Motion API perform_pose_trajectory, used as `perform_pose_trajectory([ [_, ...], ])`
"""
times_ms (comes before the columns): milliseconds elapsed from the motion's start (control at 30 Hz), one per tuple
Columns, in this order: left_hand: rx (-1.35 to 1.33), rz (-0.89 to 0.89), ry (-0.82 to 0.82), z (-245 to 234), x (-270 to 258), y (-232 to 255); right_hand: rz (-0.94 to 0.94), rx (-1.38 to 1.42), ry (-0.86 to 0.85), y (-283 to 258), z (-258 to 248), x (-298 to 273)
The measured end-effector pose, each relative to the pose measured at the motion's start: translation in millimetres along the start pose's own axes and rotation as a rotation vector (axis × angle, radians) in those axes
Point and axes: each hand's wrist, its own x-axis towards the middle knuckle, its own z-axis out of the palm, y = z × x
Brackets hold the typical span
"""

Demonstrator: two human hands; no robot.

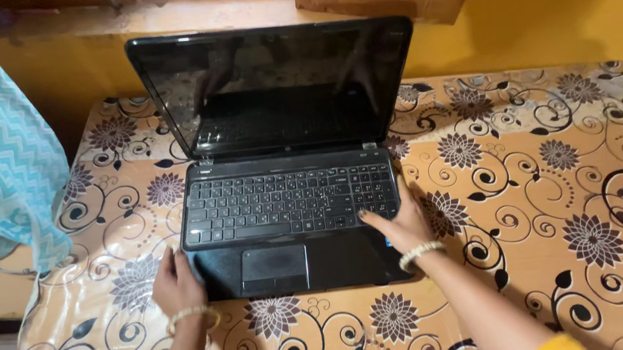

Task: The person carries a closed laptop from a chair to a table and opens its lid. They then pick up a charger, a wired mouse, and cables from the chair and arrange them on the table next to the laptop.

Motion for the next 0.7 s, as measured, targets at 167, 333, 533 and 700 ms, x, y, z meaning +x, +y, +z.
perform_pose_trajectory([
  [167, -0.039, 0.055, 0.063, -8.3, -33.9, -1.6, -0.251, -0.011, 0.327, 42.5, 27.4, -39.5],
  [333, -0.035, -0.015, 0.068, -5.3, -36.0, 3.3, -0.246, 0.081, 0.377, 69.4, 42.8, -34.8],
  [533, -0.104, 0.01, 0.047, -8.3, -46.1, -3.0, -0.298, 0.039, 0.388, 72.0, 38.0, -21.2],
  [700, 0.011, 0.052, 0.034, 7.7, -43.6, -20.5, -0.374, 0.037, 0.335, 73.3, 30.8, -24.8],
])
